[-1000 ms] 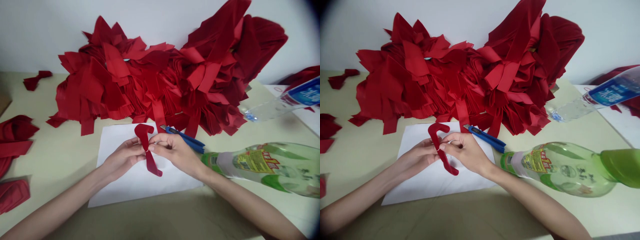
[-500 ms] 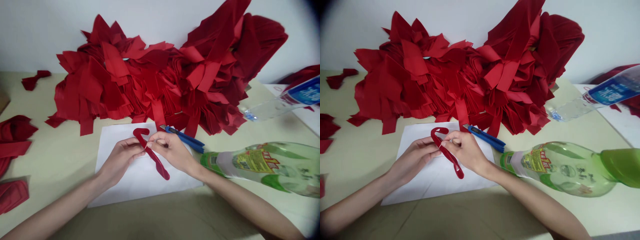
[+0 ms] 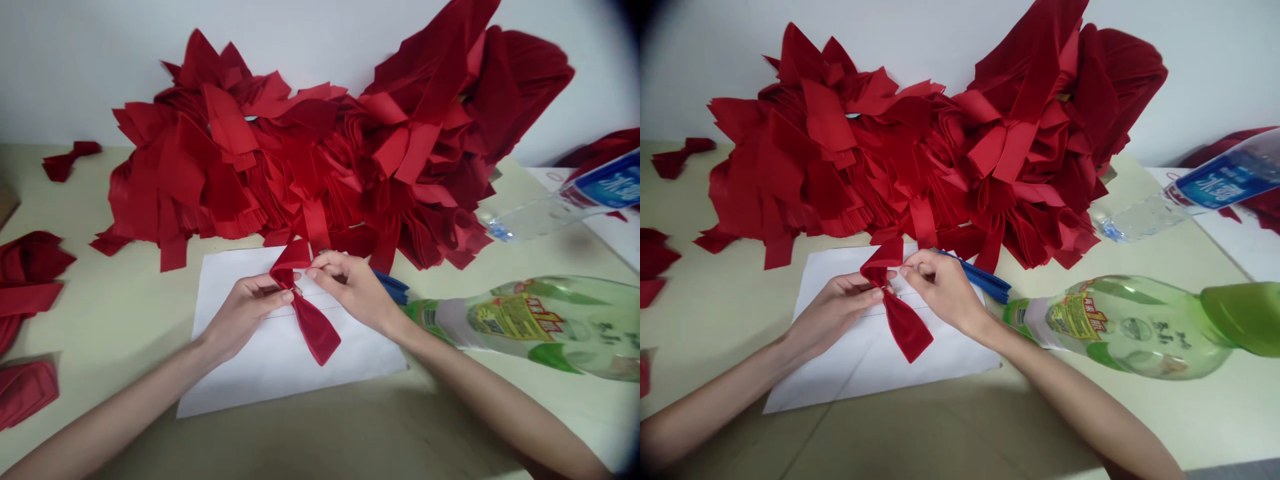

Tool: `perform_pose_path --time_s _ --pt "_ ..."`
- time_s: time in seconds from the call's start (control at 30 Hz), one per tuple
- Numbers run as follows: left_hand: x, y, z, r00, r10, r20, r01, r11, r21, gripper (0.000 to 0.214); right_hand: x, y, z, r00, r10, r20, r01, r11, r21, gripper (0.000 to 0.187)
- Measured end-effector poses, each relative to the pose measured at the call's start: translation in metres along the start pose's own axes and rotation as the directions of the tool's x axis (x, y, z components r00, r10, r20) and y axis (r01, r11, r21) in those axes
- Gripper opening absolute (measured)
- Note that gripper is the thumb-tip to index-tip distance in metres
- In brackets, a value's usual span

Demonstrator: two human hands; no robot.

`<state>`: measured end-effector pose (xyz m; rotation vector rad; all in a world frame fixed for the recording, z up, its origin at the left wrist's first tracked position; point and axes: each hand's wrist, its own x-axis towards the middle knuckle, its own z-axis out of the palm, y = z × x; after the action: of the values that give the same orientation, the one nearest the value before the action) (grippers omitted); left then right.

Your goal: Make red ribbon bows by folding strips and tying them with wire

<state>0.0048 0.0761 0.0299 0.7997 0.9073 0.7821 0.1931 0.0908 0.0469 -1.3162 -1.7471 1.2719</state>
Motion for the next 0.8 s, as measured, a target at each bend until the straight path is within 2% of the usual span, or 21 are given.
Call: perform_pose_path --time_s 0.1,0.23,0.5,0.57,0.7,0.8 --pt "0.002 0.0 -0.004 1.0 0.005 0.006 -0.005 0.999 0.041 0.018 0.001 0.003 -0.008 1.0 0.018 -0.018 -0.019 0.998 -0.059 0.019" --pt "0.003 -0.001 -0.007 0.998 -0.005 0.065 -0.001 0.996 0.094 0.012 0.001 0.002 -0.016 0.999 0.041 -0.035 -0.044 0.995 -0.087 0.019" --pt "0.004 -0.001 -0.006 0.997 0.029 0.078 -0.047 0.968 0.246 0.007 -0.001 -0.011 -0.021 0.999 0.036 -0.04 -0.035 0.999 0.033 0.016" --pt "0.003 0.0 -0.005 0.997 0.038 0.061 -0.052 0.968 0.245 0.006 -0.001 -0.009 -0.02 0.998 0.036 -0.046 -0.035 0.999 0.018 0.015" --pt "0.003 0.002 -0.006 0.997 0.076 0.028 -0.08 0.981 0.178 0.005 0.0 -0.001 -0.019 0.998 0.055 -0.036 -0.06 0.988 -0.139 0.015" --pt "0.004 0.002 -0.007 0.996 0.085 0.002 -0.084 0.986 0.144 0.003 0.002 0.004 -0.022 0.991 0.006 -0.136 -0.062 0.91 -0.411 0.013"
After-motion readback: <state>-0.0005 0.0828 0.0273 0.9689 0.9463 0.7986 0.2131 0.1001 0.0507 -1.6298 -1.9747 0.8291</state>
